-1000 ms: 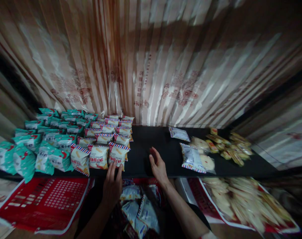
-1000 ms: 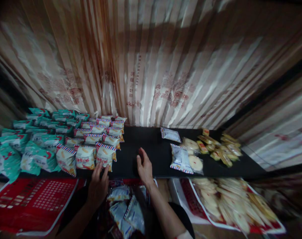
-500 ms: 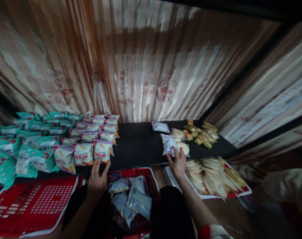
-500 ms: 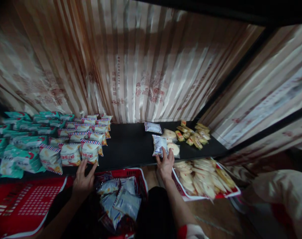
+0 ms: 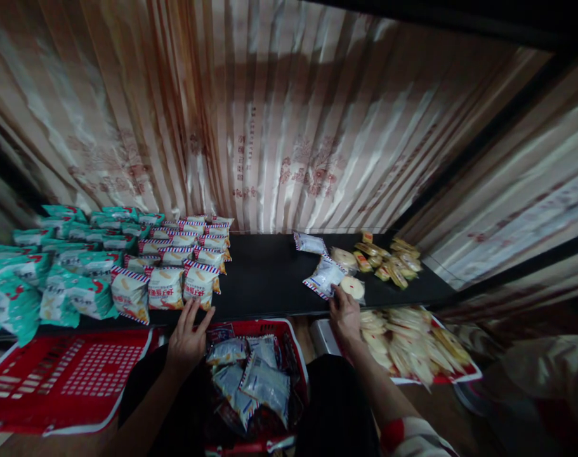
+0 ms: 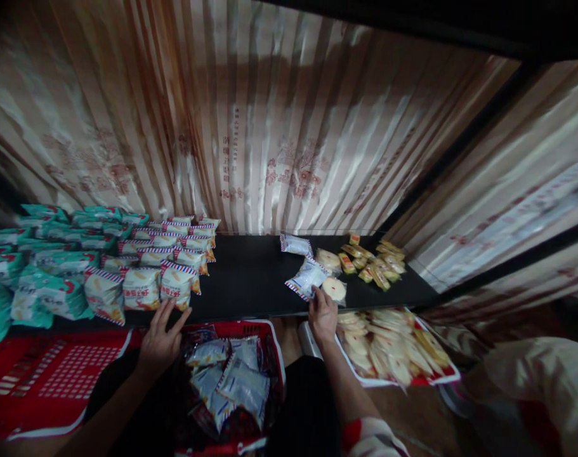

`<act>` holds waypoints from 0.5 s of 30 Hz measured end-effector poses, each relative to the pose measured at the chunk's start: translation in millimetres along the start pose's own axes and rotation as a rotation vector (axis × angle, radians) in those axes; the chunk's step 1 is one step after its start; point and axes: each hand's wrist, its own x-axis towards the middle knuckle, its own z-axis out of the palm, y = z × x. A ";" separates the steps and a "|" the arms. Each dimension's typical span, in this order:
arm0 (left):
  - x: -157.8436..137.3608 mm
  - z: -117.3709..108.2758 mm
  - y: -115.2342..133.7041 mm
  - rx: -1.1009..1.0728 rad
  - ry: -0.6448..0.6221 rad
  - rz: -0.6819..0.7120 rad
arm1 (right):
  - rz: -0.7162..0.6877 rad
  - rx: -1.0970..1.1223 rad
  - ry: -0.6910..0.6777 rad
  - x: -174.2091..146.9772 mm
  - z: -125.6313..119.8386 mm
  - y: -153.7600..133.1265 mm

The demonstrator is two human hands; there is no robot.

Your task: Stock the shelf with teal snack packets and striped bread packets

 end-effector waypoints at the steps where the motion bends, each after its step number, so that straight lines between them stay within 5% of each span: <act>1: 0.7 -0.4 0.4 0.000 -0.004 0.006 | 0.022 -0.002 -0.005 -0.4 -0.8 -1.2; 6: 4.9 -4.3 -1.3 -0.002 -0.092 0.084 | 0.168 0.087 -0.077 2.6 -2.4 -5.4; 15: 4.6 -15.9 3.9 -0.018 -0.131 0.130 | 0.179 0.208 0.005 3.6 -1.9 -1.3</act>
